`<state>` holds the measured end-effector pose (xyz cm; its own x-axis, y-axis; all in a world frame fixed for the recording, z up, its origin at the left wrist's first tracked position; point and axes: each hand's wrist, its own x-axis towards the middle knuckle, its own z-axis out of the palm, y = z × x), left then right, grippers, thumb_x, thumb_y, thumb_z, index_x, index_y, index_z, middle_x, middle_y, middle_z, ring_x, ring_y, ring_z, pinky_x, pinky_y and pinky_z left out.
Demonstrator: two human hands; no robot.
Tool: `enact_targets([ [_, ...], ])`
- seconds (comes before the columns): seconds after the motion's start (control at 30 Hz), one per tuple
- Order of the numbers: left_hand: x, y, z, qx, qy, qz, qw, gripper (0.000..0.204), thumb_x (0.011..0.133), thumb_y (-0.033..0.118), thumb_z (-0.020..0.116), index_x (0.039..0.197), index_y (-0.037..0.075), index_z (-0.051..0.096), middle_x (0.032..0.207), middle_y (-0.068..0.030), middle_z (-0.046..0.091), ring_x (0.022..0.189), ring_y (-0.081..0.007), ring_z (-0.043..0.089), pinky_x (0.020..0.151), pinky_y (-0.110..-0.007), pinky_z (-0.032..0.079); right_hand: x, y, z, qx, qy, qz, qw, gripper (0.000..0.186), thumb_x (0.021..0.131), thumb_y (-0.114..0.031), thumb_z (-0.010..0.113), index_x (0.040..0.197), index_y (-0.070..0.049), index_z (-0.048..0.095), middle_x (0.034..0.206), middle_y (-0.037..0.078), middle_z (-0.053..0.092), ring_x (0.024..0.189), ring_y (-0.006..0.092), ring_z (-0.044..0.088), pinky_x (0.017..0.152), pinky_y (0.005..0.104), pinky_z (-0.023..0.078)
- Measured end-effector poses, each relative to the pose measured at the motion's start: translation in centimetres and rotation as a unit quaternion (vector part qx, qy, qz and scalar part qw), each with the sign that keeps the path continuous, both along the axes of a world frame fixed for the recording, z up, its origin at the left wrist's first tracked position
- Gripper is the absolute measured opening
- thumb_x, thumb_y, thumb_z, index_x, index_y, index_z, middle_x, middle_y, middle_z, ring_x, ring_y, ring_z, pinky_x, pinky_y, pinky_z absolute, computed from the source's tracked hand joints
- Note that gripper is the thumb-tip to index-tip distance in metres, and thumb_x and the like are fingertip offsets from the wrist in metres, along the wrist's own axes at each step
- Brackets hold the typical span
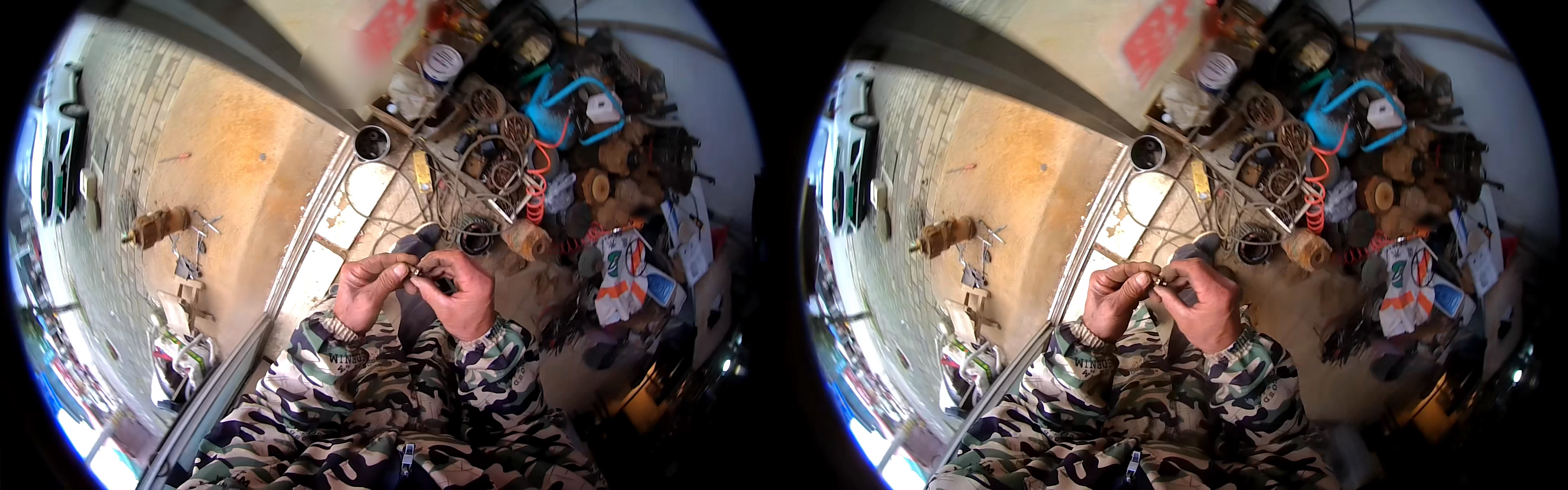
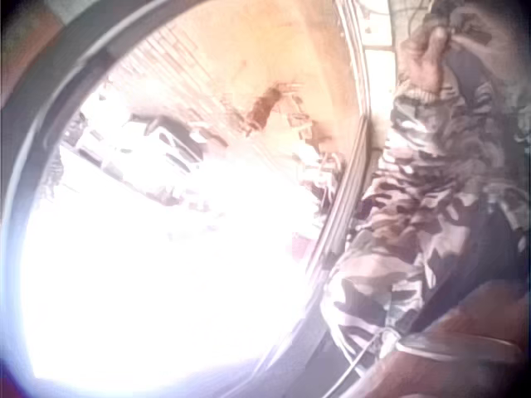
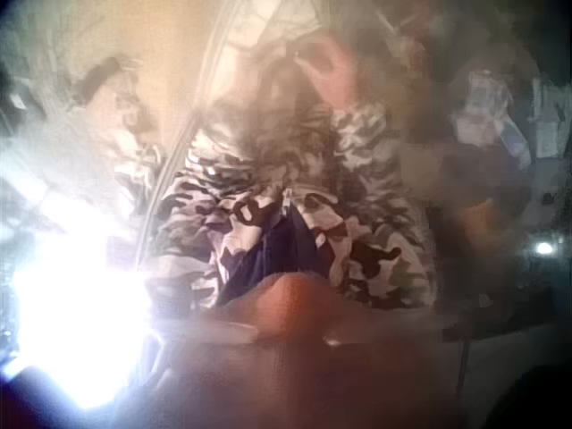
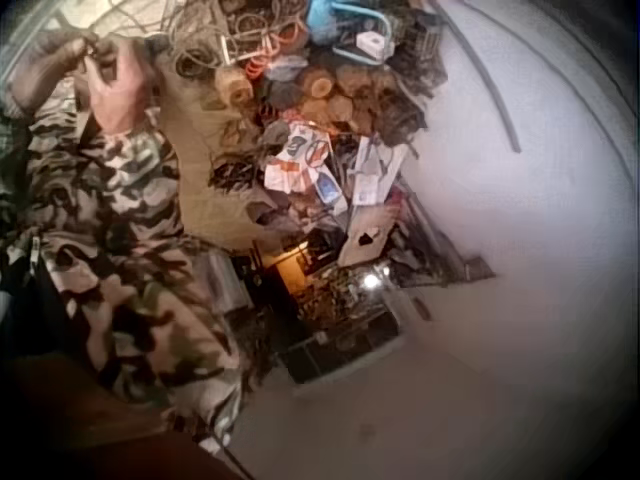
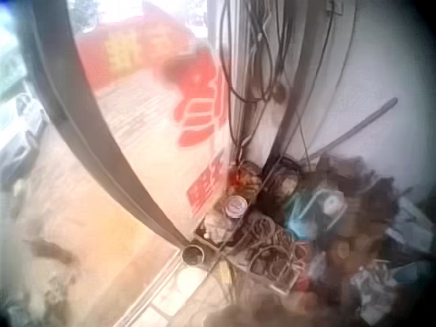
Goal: The person sits on the ground and cleans a rusty mechanical part, then inserts bolts and secures them with nuts. They use a wrench to tighten the nuts and briefly enter a cluttered shop to retrieve additional hardware.
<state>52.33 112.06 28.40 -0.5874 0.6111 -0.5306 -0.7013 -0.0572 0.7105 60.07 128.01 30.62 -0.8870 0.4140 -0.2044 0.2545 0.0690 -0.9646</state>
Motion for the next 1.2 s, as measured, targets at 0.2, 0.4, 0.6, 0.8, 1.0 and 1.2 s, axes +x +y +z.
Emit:
enact_targets([
  [0.2, 0.3, -12.3, 6.2, 0.026, 0.105, 0.084, 0.991, 0.025, 0.104, 0.007, 0.063, 0.124, -0.006, 0.070, 0.097, -0.0085, 0.074, 0.088, -0.0123, 0.066, 0.083, -0.028, 0.054, -1.7, -11.8, 5.0, -0.178, 0.038, 0.046, 0.982, 0.021, 0.089, 0.012, 0.071, 0.108, 0.005, 0.064, 0.095, 0.008, 0.072, 0.087, 0.0137, 0.073, 0.076, 0.0264, 0.059],
  [0.4, 2.0, -27.1, 10.2, 0.036, 0.127, 0.194, 0.972, 0.021, 0.102, 0.004, 0.066, 0.120, -0.005, 0.072, 0.101, -0.0093, 0.075, 0.089, -0.0125, 0.068, 0.083, -0.028, 0.057, -4.2, -25.7, 11.3, 0.018, 0.043, 0.177, 0.983, 0.018, 0.085, 0.008, 0.076, 0.101, 0.005, 0.071, 0.092, 0.010, 0.071, 0.080, 0.0154, 0.072, 0.070, 0.0261, 0.056],
  [0.6, 3.7, -37.8, 9.3, 0.055, 0.064, 0.178, 0.980, 0.019, 0.098, 0.006, 0.072, 0.115, -0.002, 0.073, 0.099, -0.0061, 0.075, 0.090, -0.0112, 0.069, 0.081, -0.027, 0.058, -4.7, -35.2, 12.3, 0.214, 0.101, 0.318, 0.918, 0.021, 0.077, 0.005, 0.077, 0.097, -0.001, 0.074, 0.090, 0.014, 0.072, 0.080, 0.0280, 0.073, 0.070, 0.0349, 0.057],
  [0.8, 3.7, -44.4, 7.9, -0.053, 0.008, 0.168, 0.984, 0.025, 0.104, 0.014, 0.067, 0.118, -0.006, 0.070, 0.101, -0.0075, 0.075, 0.091, -0.0132, 0.071, 0.083, -0.028, 0.057, -8.4, -39.9, 7.4, 0.111, 0.072, 0.456, 0.880, 0.019, 0.080, 0.000, 0.080, 0.099, -0.001, 0.077, 0.089, 0.014, 0.074, 0.081, 0.0260, 0.074, 0.072, 0.0336, 0.058],
  [1.0, 0.4, -53.8, 8.8, -0.098, 0.041, 0.263, 0.959, 0.029, 0.108, 0.025, 0.057, 0.103, -0.002, 0.066, 0.089, -0.0048, 0.070, 0.081, -0.0117, 0.065, 0.074, -0.028, 0.053, -15.9, -51.7, 8.3, 0.083, 0.072, 0.539, 0.835, 0.014, 0.085, -0.003, 0.079, 0.098, -0.001, 0.076, 0.090, 0.013, 0.074, 0.080, 0.0251, 0.074, 0.070, 0.0335, 0.058],
  [1.2, -2.3, -60.5, 8.2, -0.164, 0.072, 0.347, 0.920, 0.035, 0.109, 0.030, 0.053, 0.095, 0.000, 0.062, 0.077, -0.0019, 0.061, 0.070, -0.0102, 0.057, 0.065, -0.029, 0.049, -21.7, -60.8, 8.1, 0.059, 0.057, 0.600, 0.795, 0.014, 0.084, -0.001, 0.081, 0.096, 0.002, 0.076, 0.087, 0.013, 0.074, 0.077, 0.0215, 0.073, 0.068, 0.0307, 0.056],
])
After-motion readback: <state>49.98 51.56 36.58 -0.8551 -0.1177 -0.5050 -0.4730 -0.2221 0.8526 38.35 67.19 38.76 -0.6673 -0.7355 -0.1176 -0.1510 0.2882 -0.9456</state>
